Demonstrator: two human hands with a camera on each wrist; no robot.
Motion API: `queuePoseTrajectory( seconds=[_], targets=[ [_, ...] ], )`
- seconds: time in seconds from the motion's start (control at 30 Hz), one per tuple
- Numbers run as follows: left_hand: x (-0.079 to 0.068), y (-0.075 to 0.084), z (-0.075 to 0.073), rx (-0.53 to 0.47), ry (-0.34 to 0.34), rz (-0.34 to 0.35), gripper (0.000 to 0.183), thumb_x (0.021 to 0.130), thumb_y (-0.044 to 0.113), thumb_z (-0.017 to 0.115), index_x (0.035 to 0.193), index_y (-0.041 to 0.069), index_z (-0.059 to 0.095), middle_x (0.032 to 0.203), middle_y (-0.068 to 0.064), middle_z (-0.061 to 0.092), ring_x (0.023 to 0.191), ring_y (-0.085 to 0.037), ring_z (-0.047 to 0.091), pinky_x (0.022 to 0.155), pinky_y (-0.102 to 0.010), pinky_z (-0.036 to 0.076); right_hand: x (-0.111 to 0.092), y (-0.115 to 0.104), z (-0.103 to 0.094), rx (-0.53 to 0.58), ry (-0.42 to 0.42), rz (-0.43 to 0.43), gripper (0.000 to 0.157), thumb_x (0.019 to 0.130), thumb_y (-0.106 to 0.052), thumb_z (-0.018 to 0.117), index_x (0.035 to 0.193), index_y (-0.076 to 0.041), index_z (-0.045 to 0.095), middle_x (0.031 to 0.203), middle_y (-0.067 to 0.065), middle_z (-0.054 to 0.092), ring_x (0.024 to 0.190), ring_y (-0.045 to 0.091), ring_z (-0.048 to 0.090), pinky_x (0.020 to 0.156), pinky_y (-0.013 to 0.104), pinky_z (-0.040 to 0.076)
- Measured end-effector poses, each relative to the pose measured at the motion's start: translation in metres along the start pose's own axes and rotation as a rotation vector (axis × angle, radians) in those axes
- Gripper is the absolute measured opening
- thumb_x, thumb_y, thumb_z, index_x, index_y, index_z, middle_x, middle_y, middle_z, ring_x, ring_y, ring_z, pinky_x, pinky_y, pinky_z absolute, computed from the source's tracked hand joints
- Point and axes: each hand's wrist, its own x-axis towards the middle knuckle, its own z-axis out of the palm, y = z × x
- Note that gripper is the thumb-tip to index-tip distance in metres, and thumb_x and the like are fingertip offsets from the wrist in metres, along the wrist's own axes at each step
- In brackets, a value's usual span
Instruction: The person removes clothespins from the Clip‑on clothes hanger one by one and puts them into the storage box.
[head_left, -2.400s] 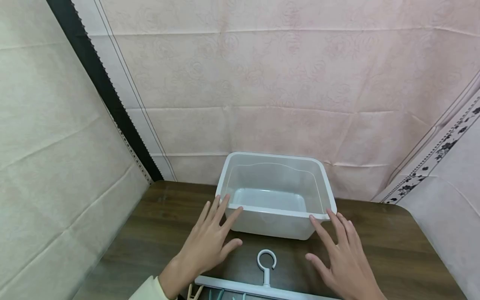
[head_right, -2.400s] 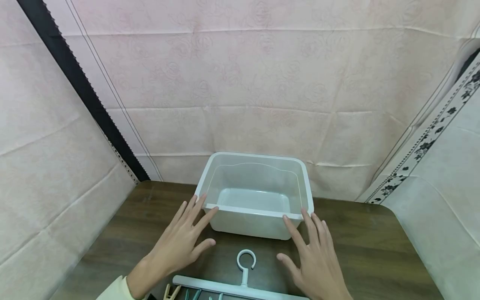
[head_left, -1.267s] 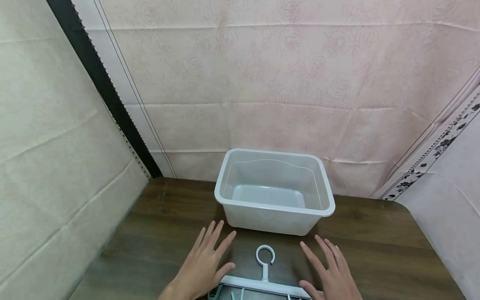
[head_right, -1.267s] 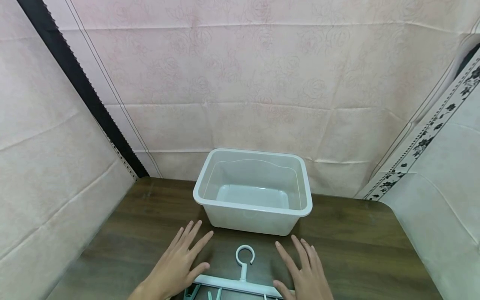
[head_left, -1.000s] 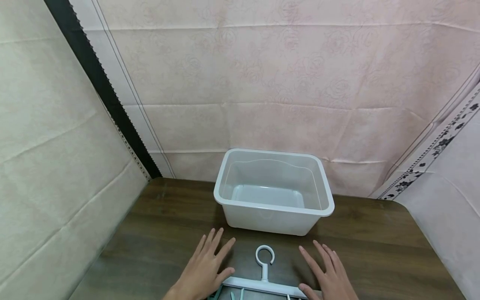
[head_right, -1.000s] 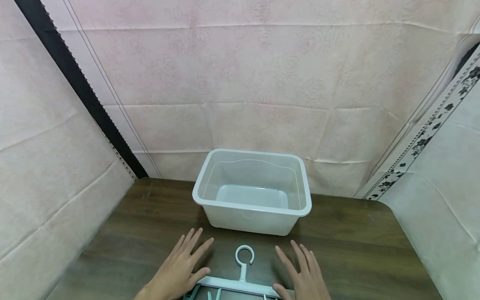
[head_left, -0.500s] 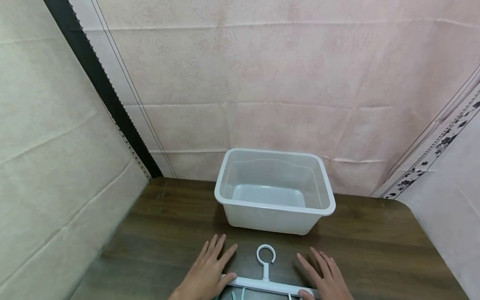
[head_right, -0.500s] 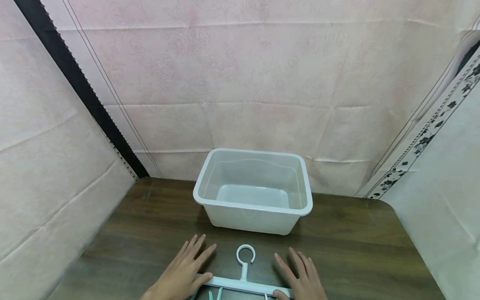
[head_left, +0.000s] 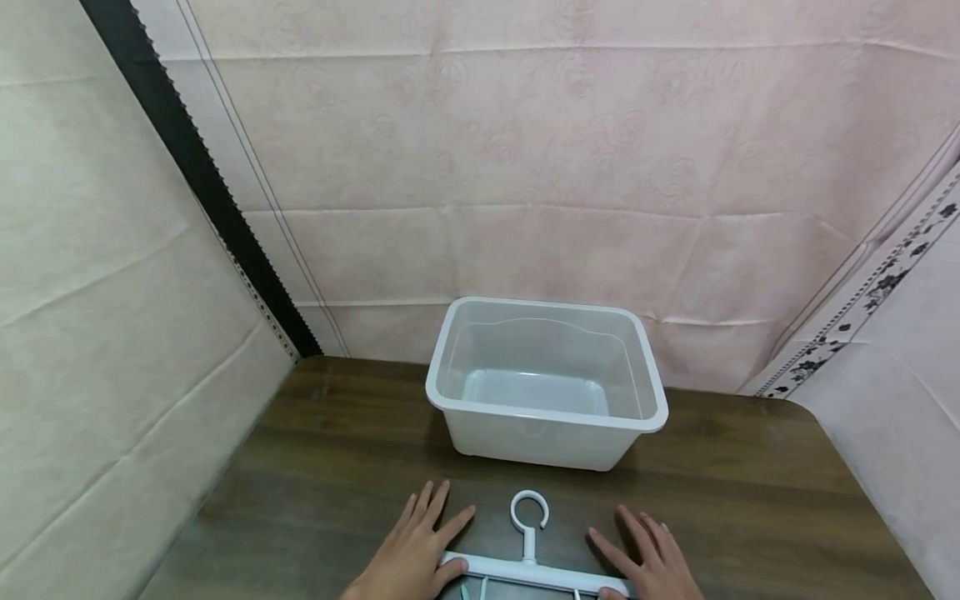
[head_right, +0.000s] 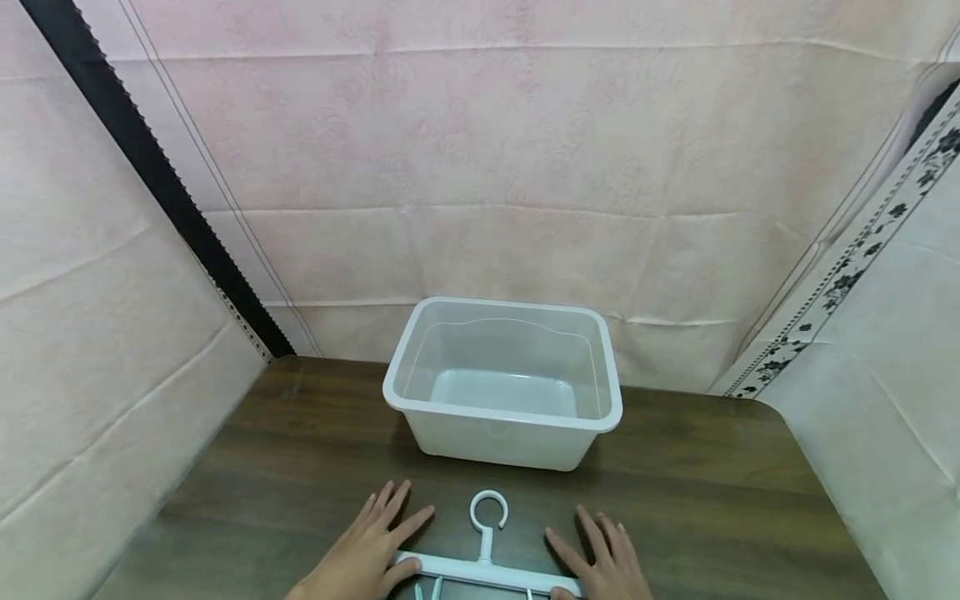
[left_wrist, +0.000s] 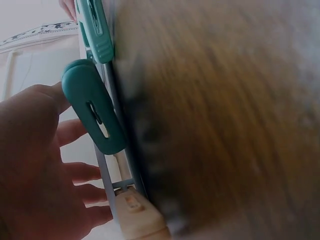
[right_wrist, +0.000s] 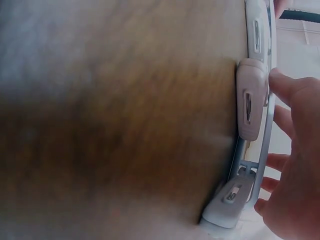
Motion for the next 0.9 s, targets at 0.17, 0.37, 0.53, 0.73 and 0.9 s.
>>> queuePoseTrajectory(
  seconds=[0.17,0.37,0.53,0.73,0.9],
  targets=[
    [-0.0006,-0.0037,0.003,-0.005,-0.014,0.012,0.06,0.099,0.048,0.059,0.152,0.024,0.046,0.158,-0.027,0.023,0.143,-0.052,0.019,0.107,-0.066,0.024,-0.0009,0.0016,0.0012,0.003,0.019,-0.05,0.054,0.085,-0.058,0.071,0.135,-0.037,0.064,0.14,0.015,0.049,0.112,0.039,0.053,0.082,0.059,0.044],
    [-0.0004,-0.0063,0.0047,-0.015,-0.031,0.04,0.055,0.097,0.047,0.062,0.148,0.027,0.052,0.158,-0.029,0.023,0.142,-0.054,0.02,0.105,-0.068,0.026,0.0008,0.0025,-0.001,0.075,-0.005,-0.057,0.034,0.087,-0.051,0.073,0.119,-0.04,0.074,0.141,0.016,0.05,0.114,0.04,0.051,0.081,0.064,0.043],
    [0.0003,-0.0063,0.0055,-0.024,-0.039,0.074,0.051,0.093,0.04,0.069,0.141,0.026,0.06,0.158,-0.029,0.021,0.141,-0.054,0.019,0.105,-0.068,0.027,0.0013,0.0042,-0.0025,0.173,0.003,-0.066,0.026,0.084,-0.045,0.078,0.109,-0.04,0.078,0.139,0.016,0.051,0.115,0.041,0.047,0.079,0.067,0.042],
    [0.0028,-0.0047,0.0056,-0.09,-0.043,0.073,0.044,0.09,0.027,0.074,0.133,0.025,0.067,0.16,-0.026,0.02,0.143,-0.05,0.017,0.107,-0.064,0.026,0.0009,0.0053,-0.0042,0.275,-0.016,-0.051,0.023,0.085,-0.042,0.078,0.107,-0.038,0.079,0.139,0.016,0.052,0.119,0.037,0.039,0.104,0.052,0.024],
    [0.0025,-0.004,0.005,-0.134,-0.047,0.059,0.039,0.091,0.022,0.074,0.129,0.025,0.07,0.161,-0.021,0.02,0.144,-0.046,0.02,0.106,-0.062,0.03,0.0034,0.0095,-0.0009,0.252,0.048,-0.158,0.023,0.084,-0.043,0.079,0.104,-0.034,0.081,0.136,0.018,0.054,0.121,0.033,0.036,0.111,0.022,0.002]
  ],
)
